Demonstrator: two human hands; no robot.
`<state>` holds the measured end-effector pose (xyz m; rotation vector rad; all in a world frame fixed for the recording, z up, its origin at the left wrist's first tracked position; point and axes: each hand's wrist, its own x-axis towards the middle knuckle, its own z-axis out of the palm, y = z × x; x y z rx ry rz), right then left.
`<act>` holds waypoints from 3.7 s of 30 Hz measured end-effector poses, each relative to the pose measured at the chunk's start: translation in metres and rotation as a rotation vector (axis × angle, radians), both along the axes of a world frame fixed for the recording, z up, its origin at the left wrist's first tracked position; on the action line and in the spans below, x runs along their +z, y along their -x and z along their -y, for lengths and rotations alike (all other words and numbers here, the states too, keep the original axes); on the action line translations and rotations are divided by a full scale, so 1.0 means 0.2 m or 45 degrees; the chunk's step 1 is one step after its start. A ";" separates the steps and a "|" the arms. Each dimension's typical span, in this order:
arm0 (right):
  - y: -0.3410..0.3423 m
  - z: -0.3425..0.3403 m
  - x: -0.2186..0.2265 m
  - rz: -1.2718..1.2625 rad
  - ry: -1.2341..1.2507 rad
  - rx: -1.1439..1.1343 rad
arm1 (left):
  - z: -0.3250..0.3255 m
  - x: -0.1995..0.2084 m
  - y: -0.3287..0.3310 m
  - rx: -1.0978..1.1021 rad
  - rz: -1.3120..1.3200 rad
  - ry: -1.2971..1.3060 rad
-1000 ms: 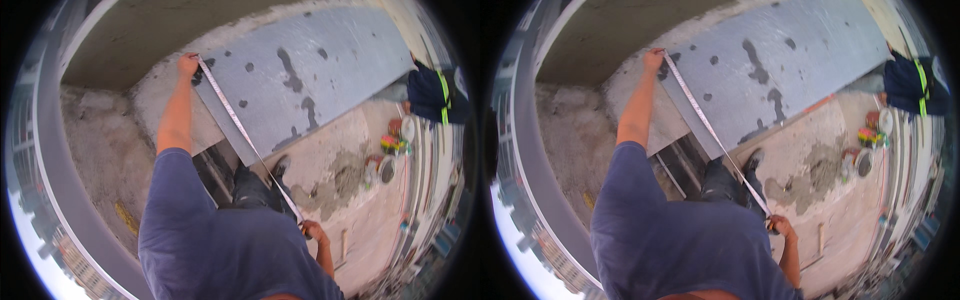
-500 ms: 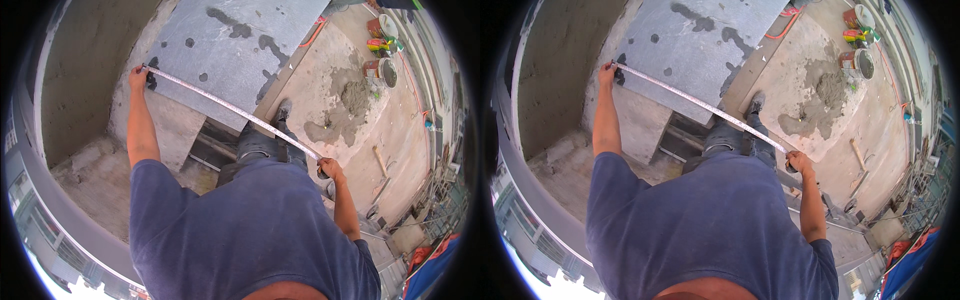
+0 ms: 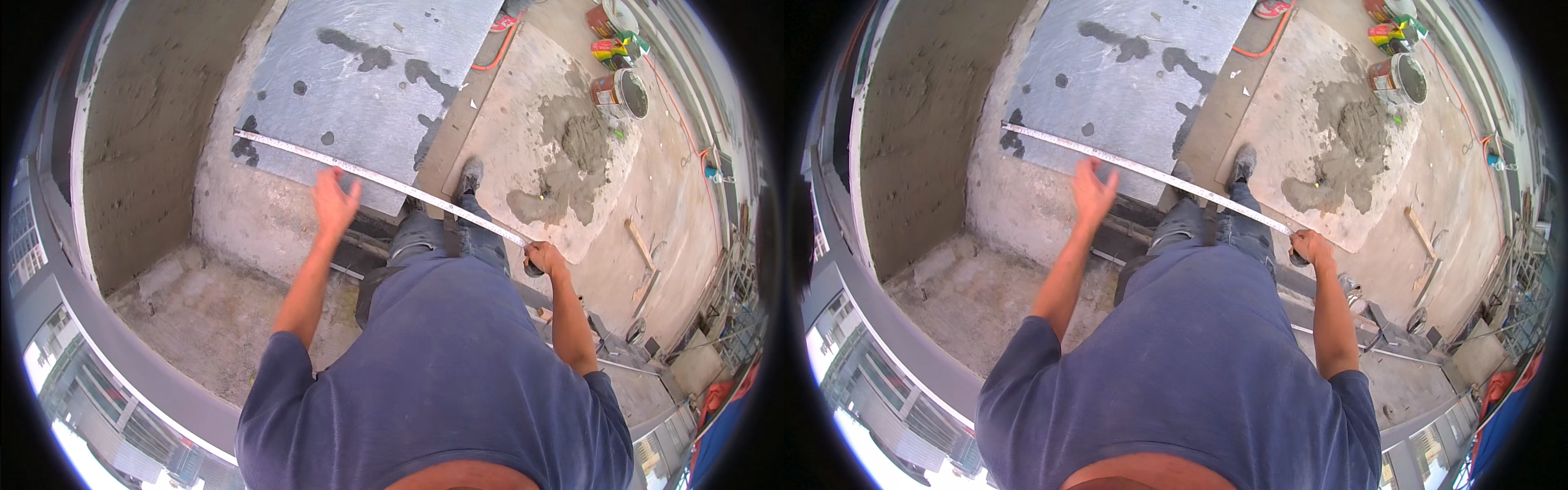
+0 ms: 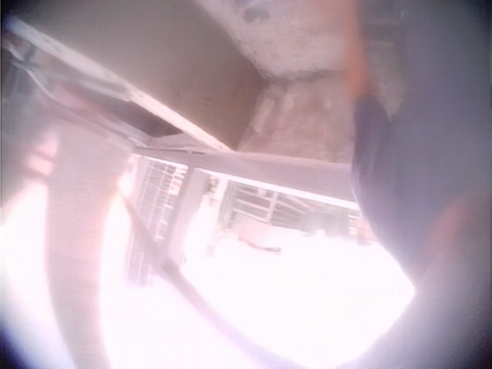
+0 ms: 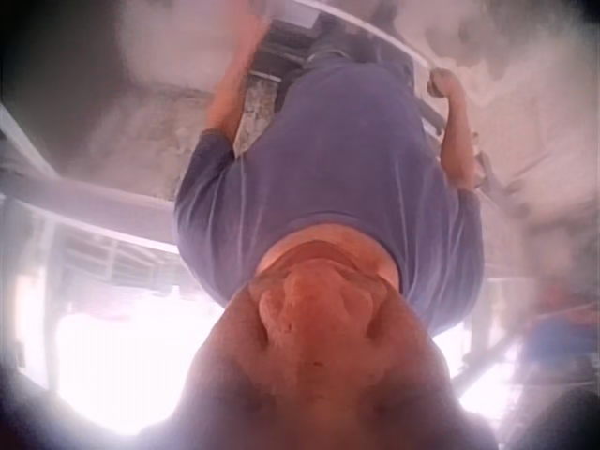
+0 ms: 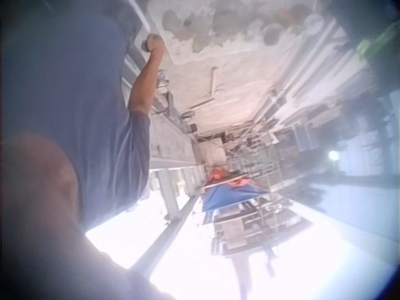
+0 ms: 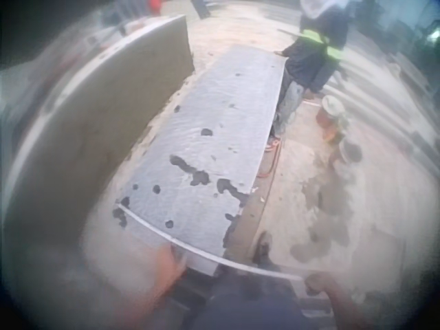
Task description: The person measures a concrete ledge with a tape measure, then scoops wet cement from a bucket and spreads it evenly across the ledge using a trowel. Another worker assists by holding the ledge steady during application.
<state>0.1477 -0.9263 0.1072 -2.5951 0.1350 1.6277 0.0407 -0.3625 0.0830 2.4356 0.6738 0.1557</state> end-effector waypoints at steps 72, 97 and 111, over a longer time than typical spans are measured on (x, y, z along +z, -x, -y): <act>-2.18 0.05 2.39 1.261 -1.024 0.325 | -0.40 0.76 0.34 0.458 0.107 -0.819; -0.63 -2.83 1.65 0.758 -2.266 0.554 | -1.70 0.62 0.90 1.363 0.462 -0.474; -0.49 -3.12 1.61 0.919 -2.270 0.681 | -1.86 0.65 0.96 1.428 0.401 -0.633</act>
